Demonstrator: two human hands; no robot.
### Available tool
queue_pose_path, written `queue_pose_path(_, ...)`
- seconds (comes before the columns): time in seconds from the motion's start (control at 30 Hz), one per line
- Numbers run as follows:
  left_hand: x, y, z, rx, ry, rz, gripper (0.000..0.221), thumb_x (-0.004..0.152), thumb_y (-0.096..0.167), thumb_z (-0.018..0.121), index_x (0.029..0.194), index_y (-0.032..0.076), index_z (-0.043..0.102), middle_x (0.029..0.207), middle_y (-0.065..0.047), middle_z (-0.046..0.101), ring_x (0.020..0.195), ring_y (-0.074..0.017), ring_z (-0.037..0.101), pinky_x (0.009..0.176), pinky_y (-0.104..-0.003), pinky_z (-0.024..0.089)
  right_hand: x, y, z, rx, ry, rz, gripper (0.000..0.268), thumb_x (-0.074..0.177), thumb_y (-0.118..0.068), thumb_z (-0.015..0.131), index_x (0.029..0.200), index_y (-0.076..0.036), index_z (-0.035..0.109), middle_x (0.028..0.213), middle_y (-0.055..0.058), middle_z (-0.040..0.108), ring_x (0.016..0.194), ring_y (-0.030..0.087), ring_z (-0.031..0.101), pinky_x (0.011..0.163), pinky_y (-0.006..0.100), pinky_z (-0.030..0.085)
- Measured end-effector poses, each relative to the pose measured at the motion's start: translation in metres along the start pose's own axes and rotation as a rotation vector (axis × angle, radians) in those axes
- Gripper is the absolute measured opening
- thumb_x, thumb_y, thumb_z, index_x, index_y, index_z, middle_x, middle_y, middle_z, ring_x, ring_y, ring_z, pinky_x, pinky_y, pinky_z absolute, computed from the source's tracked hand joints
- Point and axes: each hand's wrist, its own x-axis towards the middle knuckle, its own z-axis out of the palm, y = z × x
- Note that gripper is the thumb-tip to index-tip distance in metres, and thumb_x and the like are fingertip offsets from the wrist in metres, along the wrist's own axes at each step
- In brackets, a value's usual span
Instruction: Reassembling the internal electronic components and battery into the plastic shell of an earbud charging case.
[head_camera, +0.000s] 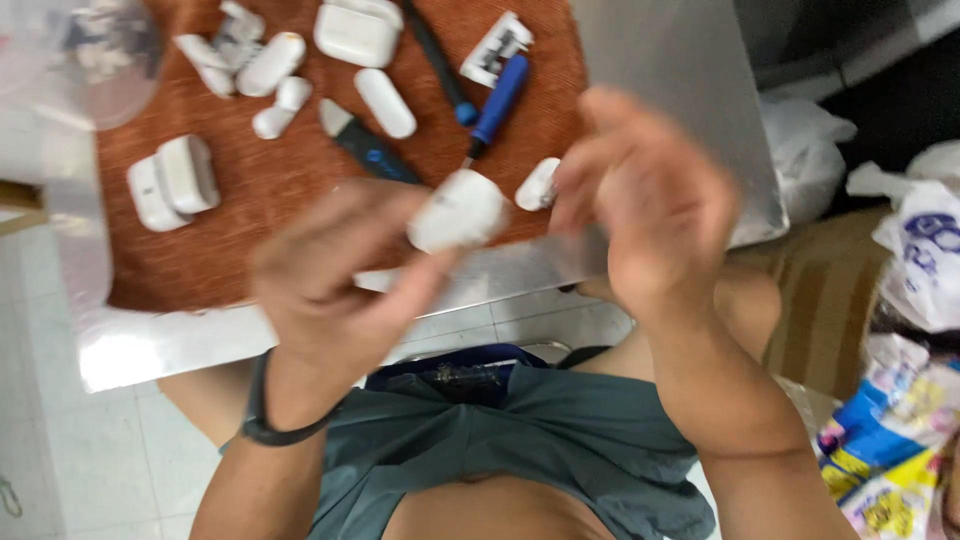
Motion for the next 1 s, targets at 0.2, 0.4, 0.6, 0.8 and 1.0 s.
queue_pose_path(0.2, 0.007, -0.002, -0.004, -0.008, -0.136, 0.310, 0.033, 0.094, 0.011, 0.084, 0.114, -0.008, 0.065, 0.105, -0.021, 0.066, 0.082, -0.0312, 0.068, 0.074, -0.038, 0.059, -0.012, 0.006, 0.019, 0.481, -0.395, 0.453, 0.062, 0.107, -0.043, 0.046, 0.140, 0.009, 0.057, 0.089, 0.019, 0.074, 0.066, 0.029, 0.068, 0.062, 0.036, 0.059)
queue_pose_path(0.4, 0.015, 0.007, -0.026, 0.230, -0.370, 0.459, 0.037, 0.103, 0.008, 0.080, 0.124, -0.011, 0.057, 0.118, -0.022, 0.060, 0.096, -0.0373, 0.067, 0.086, -0.047, 0.065, -0.014, 0.024, 0.023, 0.753, -0.424, 0.484, 0.059, 0.110, -0.040, 0.051, 0.148, 0.005, 0.053, 0.126, 0.010, 0.070, 0.100, 0.015, 0.065, 0.080, 0.028, 0.049)
queue_pose_path(0.6, 0.005, 0.024, -0.031, 0.129, -0.337, 0.239, 0.025, 0.105, 0.011, 0.057, 0.119, -0.009, 0.062, 0.119, -0.024, 0.065, 0.102, -0.0400, 0.069, 0.088, -0.046, 0.062, -0.022, 0.025, 0.041, 0.897, -0.366, 0.452, 0.049, 0.111, -0.042, 0.049, 0.138, -0.001, 0.056, 0.115, 0.014, 0.066, 0.088, 0.024, 0.061, 0.070, 0.037, 0.051)
queue_pose_path(0.8, -0.031, 0.044, -0.015, 0.216, -0.072, -0.024, 0.036, 0.100, -0.010, 0.072, 0.131, -0.003, 0.057, 0.115, -0.025, 0.073, 0.102, -0.0318, 0.080, 0.094, -0.036, 0.069, -0.019, 0.025, 0.046, 0.825, -0.311, 0.501, 0.052, 0.104, -0.041, 0.064, 0.135, 0.000, 0.058, 0.111, 0.017, 0.070, 0.084, 0.028, 0.069, 0.063, 0.035, 0.052)
queue_pose_path(1.0, -0.018, 0.066, 0.002, 0.363, 0.069, -0.209, 0.009, 0.093, -0.023, 0.069, 0.088, -0.016, 0.067, 0.093, -0.030, 0.072, 0.087, -0.0335, 0.074, 0.083, -0.035, 0.058, -0.035, 0.034, 0.060, 0.833, -0.338, 0.451, 0.053, 0.103, -0.040, 0.069, 0.138, -0.002, 0.060, 0.112, 0.016, 0.072, 0.084, 0.025, 0.069, 0.069, 0.037, 0.063)
